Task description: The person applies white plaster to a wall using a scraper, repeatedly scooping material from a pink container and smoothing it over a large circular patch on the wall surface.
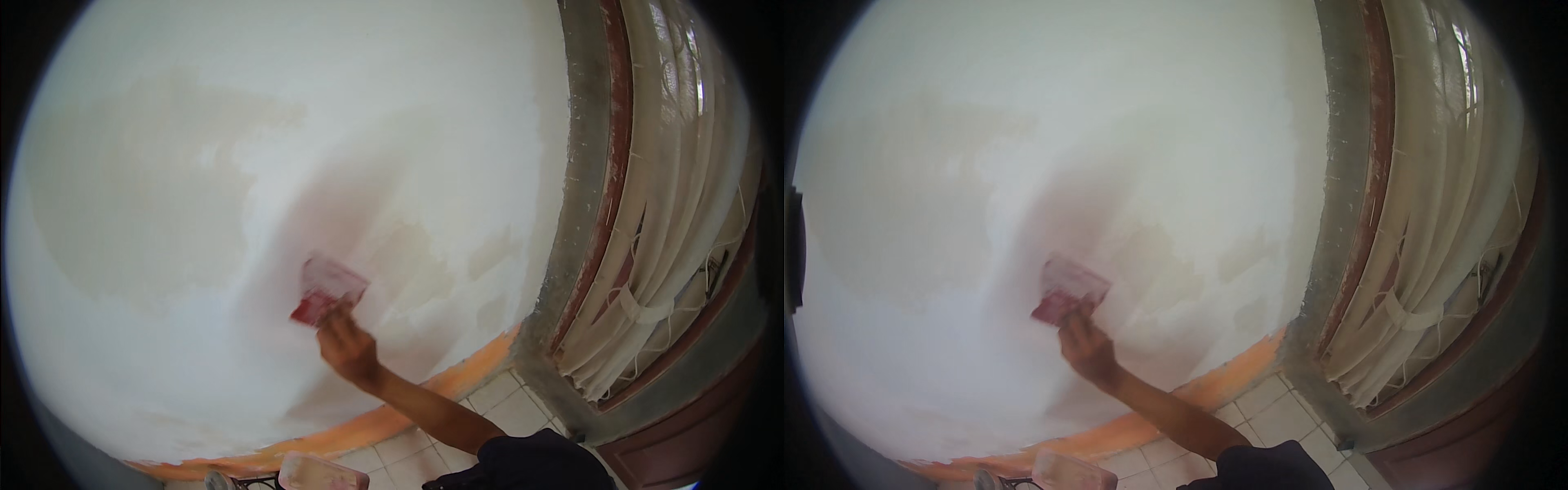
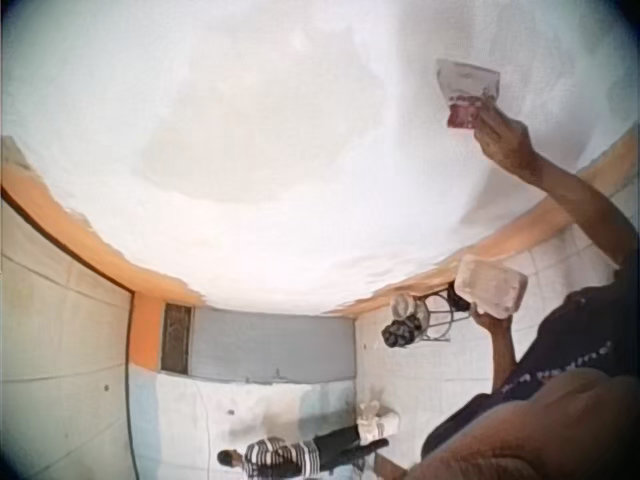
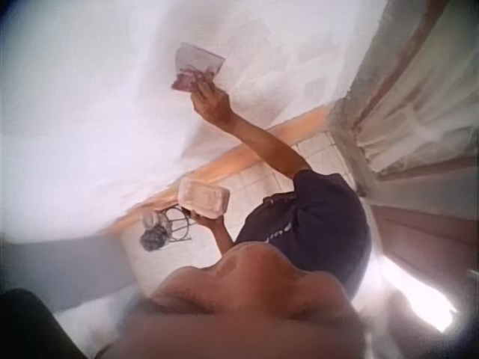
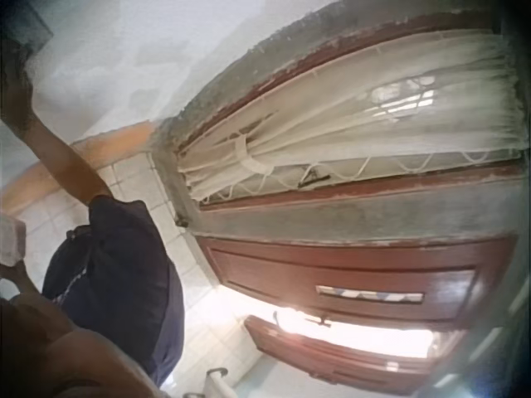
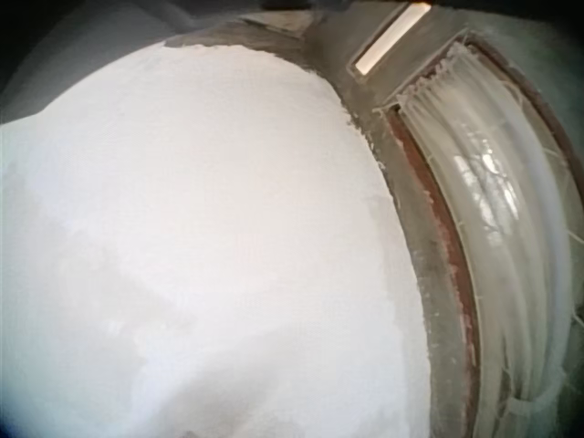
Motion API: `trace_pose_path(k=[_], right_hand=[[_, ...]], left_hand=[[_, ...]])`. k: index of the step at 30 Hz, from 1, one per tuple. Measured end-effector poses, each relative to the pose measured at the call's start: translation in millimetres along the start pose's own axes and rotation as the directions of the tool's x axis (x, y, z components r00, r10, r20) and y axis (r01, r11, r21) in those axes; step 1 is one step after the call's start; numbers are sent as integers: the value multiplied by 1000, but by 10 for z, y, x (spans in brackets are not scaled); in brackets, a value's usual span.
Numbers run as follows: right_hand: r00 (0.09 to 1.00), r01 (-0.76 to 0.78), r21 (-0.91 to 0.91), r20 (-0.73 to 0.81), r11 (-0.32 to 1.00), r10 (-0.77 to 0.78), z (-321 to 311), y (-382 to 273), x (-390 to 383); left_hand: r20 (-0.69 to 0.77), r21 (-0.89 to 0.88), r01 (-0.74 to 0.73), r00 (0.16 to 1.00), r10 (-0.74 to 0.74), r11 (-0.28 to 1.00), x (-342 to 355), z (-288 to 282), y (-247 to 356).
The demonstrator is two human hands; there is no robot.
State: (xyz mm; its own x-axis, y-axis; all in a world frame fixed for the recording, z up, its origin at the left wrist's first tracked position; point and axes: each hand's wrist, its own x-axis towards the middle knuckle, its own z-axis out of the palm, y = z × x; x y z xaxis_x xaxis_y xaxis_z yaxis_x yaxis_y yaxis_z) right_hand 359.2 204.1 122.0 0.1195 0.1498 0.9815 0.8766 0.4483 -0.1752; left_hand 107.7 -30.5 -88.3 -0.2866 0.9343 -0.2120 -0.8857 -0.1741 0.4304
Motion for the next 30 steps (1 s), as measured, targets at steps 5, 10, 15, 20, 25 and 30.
trace_pose_path(k=[5, 10, 15, 20, 25, 30], right_hand=[[995, 41, 175, -101, 984, -24, -444, -203, -128], [897, -272, -179, -403, 946, 182, -960, 810, 415], [913, -249, -124, -361, 960, 191, -804, 1282, 600], [981, -83, 41, -171, 996, 89, -659, 502, 111], [980, 28, -27, -194, 999, -33, -899, 362, 42], [924, -210, -226, -363, 951, 117, -849, 918, 161]], left_hand=[[51, 38, -59, 997, 57, 998, -96, 366, 64], [27, -11, -26, 999, 26, 1000, -34, -56, 133], [87, 18, 11, 996, -13, 1000, -41, 66, 112], [61, -1, 18, 998, -18, 1000, 133, -262, 148], [26, 67, -64, 998, 63, 996, 36, 47, 206], [18, 38, -54, 998, 53, 998, 14, -114, 225]])
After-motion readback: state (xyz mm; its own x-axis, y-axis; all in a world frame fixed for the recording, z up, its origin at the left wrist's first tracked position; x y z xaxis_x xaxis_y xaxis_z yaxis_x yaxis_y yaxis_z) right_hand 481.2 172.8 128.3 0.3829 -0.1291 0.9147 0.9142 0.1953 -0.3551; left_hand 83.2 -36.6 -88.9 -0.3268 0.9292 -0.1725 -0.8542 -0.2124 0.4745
